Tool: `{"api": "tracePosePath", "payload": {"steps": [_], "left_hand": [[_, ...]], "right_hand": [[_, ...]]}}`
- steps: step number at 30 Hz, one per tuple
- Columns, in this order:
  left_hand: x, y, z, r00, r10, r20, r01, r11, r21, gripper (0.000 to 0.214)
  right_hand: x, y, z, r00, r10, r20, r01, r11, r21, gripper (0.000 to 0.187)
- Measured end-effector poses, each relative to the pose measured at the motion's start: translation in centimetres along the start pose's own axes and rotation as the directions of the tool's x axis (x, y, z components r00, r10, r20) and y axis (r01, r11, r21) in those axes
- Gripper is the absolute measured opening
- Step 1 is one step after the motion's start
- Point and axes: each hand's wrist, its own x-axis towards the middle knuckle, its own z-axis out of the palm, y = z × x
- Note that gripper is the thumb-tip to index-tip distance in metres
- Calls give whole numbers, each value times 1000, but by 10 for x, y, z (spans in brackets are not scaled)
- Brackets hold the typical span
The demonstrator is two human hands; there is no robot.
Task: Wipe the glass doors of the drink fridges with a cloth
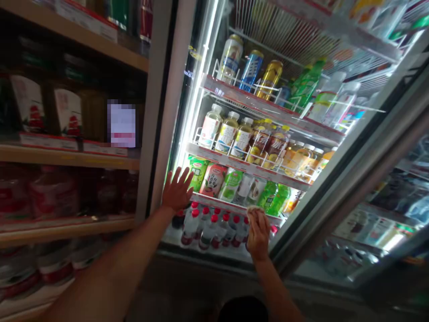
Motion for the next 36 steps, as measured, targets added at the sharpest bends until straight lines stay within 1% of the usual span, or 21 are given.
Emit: {"api": "tracePosePath", "payload": {"steps": [1, 3, 5, 7, 9, 12, 14, 16, 18, 19, 20, 21, 22, 25, 27, 28, 30, 32, 33, 34, 36], "left_hand": [[0, 0, 0, 1000, 7, -14, -7, 1000, -7, 67], [1, 0, -1, 999, 22, -48, -23, 1000, -19, 68], [1, 0, -1, 998, 30, -63, -31, 999, -18, 68], [1, 0, -1, 999, 22, -45, -23, 1000, -1, 69], [1, 0, -1, 999, 14, -30, -13, 1000, 2, 69], [1, 1, -1, 999, 20, -48, -21, 999, -30, 70], [3, 2, -2, 997, 33, -66, -35, 999, -30, 70], [4, 2, -4, 997, 41, -70, -41, 999, -5, 71], [5, 3, -5, 997, 46, -68, -45, 999, 17, 72], [5, 3, -5, 997, 45, -64, -44, 999, 20, 72], [5, 4, -5, 997, 42, -60, -40, 999, 20, 72], [5, 4, -5, 998, 41, -57, -40, 999, 19, 71], [4, 4, -5, 998, 40, -54, -39, 999, 16, 71], [2, 3, -3, 999, 20, -37, -20, 1000, 3, 69], [1, 2, -1, 1000, 2, -15, -2, 1000, -16, 67], [0, 2, 0, 1000, -11, 2, 11, 1000, -25, 66], [-2, 1, 1, 998, -36, 42, 38, 999, -35, 63], [-2, 1, 1, 994, -66, 81, 69, 997, -34, 60], [-3, 1, 1, 992, -78, 95, 81, 996, -33, 59], [-3, 1, 1, 992, -81, 101, 85, 996, -36, 58], [-3, 2, 1, 993, -75, 92, 80, 996, -51, 58]], "right_hand": [[1, -2, 0, 1000, -15, 4, 15, 1000, 12, 36], [15, 1, -1, 1000, 8, -23, -7, 999, 32, 33], [35, 8, -3, 994, 76, -82, -74, 997, 29, 32], [46, 10, -3, 982, 136, -134, -136, 991, 10, 32], [41, 5, 0, 976, 163, -146, -166, 986, -12, 31], [18, -6, 3, 987, 148, -60, -149, 989, -7, 28], [14, -6, 1, 987, 162, -14, -162, 986, 44, 27], [27, 2, -3, 964, 262, -48, -256, 961, 101, 28], [48, 15, -8, 902, 407, -146, -390, 911, 133, 34], [56, 22, -10, 868, 458, -192, -439, 888, 134, 37], [59, 27, -11, 848, 483, -219, -467, 875, 124, 39], [57, 30, -12, 840, 489, -233, -479, 872, 102, 40], [50, 32, -12, 848, 481, -224, -477, 876, 75, 41], [8, 28, -10, 880, 457, -133, -459, 888, 14, 39], [-12, 26, -11, 873, 480, -86, -479, 877, 29, 40], [-15, 27, -12, 862, 500, -78, -498, 866, 47, 40], [-3, 34, -16, 824, 555, -114, -548, 832, 89, 42], [19, 46, -21, 774, 606, -182, -594, 795, 122, 45], [28, 51, -23, 757, 617, -215, -605, 786, 128, 46], [33, 56, -24, 751, 617, -235, -607, 786, 123, 48], [28, 59, -25, 773, 588, -238, -586, 806, 85, 49]]}}
